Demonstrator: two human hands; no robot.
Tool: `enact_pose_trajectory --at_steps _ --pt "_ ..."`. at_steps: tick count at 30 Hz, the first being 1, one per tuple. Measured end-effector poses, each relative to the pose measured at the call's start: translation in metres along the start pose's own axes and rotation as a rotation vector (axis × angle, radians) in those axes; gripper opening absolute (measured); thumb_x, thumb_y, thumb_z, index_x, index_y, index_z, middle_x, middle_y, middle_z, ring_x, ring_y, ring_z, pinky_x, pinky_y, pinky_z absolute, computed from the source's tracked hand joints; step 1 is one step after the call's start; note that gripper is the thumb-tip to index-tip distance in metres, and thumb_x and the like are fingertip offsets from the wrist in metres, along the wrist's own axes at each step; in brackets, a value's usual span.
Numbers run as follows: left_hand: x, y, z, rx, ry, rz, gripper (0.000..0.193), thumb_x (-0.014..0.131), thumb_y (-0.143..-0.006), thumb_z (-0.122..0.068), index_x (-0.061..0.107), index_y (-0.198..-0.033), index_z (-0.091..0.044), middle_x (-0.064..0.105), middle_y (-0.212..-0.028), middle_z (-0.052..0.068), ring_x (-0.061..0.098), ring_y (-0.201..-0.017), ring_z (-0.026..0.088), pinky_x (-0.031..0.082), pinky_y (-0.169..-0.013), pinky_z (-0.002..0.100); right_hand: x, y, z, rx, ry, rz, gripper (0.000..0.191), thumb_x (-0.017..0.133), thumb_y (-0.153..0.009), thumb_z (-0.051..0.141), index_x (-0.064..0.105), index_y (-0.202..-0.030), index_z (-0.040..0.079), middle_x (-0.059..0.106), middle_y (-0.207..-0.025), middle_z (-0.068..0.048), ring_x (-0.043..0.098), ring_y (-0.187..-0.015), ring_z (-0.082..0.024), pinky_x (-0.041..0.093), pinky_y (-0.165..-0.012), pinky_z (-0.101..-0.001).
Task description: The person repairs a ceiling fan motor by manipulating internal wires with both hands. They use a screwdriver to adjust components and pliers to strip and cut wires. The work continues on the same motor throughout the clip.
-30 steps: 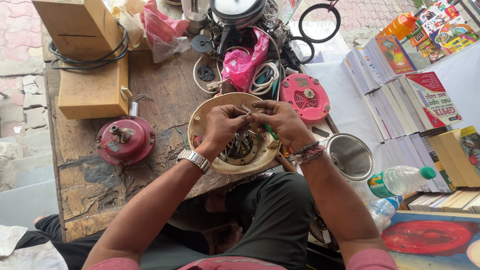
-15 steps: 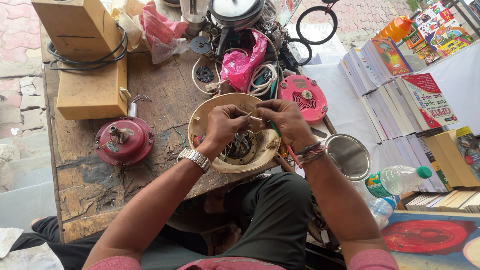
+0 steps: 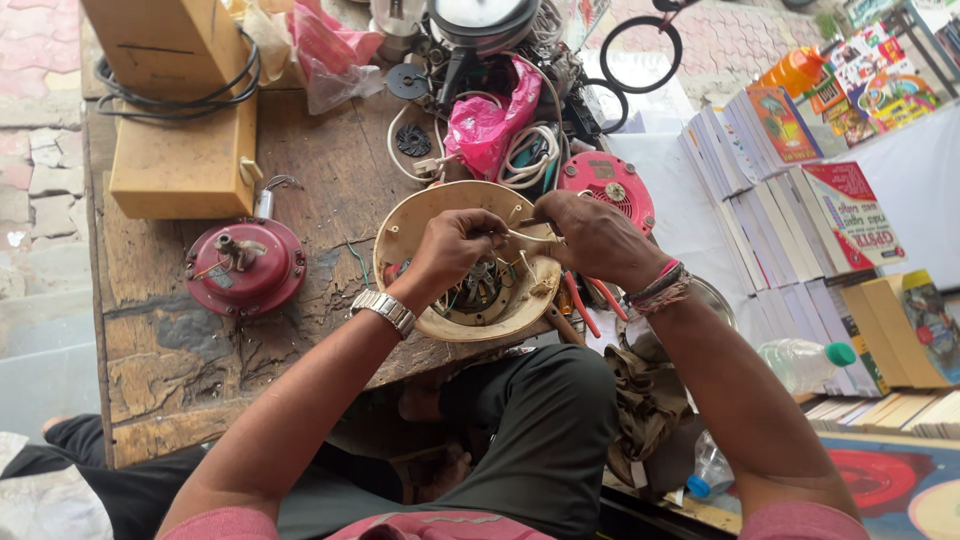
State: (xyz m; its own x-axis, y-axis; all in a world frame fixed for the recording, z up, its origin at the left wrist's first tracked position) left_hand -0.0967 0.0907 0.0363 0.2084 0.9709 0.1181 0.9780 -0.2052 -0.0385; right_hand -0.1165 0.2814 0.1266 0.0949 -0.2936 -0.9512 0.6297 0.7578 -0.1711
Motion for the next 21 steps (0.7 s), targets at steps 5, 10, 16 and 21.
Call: enact_pose_trajectory --at_steps 5,10,16,21 --pt "0.002 -0.001 -0.002 -0.018 -0.066 0.001 0.022 0.063 -0.09 0.004 0.077 -0.107 0.001 0.078 -0.093 0.006 0.07 -0.073 0.008 0.061 -0.069 0.024 0.01 -0.018 -0.01 -0.081 0.14 0.025 0.038 0.082 -0.084 0.03 0.06 -0.101 0.004 0.066 -0.089 -0.011 0.069 -0.084 -0.031 0.054 -0.072 -0.043" --pt "0.0 0.0 -0.004 -0.021 -0.113 0.006 0.026 0.062 -0.09 0.003 0.075 -0.111 -0.001 0.078 -0.093 0.005 0.072 -0.075 0.007 0.061 -0.07 0.023 0.026 -0.025 -0.012 -0.233 0.188 0.064 0.031 0.076 -0.088 0.026 0.059 -0.102 0.004 0.063 -0.089 -0.009 0.069 -0.078 -0.028 0.055 -0.067 -0.0403" --pt "0.001 0.0 0.0 -0.008 -0.092 0.027 0.023 0.061 -0.091 0.002 0.074 -0.11 0.0 0.077 -0.091 0.005 0.072 -0.075 0.007 0.061 -0.069 0.023 0.034 -0.021 -0.008 -0.301 0.327 0.1 0.026 0.072 -0.09 0.03 0.06 -0.097 0.008 0.061 -0.081 -0.006 0.067 -0.069 -0.024 0.054 -0.057 -0.0387" --pt "0.001 0.001 0.001 0.005 -0.177 0.002 0.022 0.064 -0.091 0.0 0.076 -0.108 -0.002 0.077 -0.083 0.004 0.068 -0.069 0.007 0.058 -0.063 0.024 0.036 -0.022 -0.005 -0.35 0.367 0.119 0.033 0.071 -0.095 0.04 0.059 -0.091 0.01 0.059 -0.074 -0.005 0.065 -0.062 -0.023 0.053 -0.055 -0.0381"
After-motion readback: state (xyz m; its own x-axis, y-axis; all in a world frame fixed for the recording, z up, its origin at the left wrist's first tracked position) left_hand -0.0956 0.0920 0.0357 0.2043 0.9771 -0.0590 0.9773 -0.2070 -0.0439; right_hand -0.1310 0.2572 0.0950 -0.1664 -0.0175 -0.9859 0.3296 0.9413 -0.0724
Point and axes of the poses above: each hand's wrist, its own y-axis away from the middle knuckle, its own x-axis out of the palm, z = x × y, the point moved 3 cm from there along -y, towards the middle knuckle
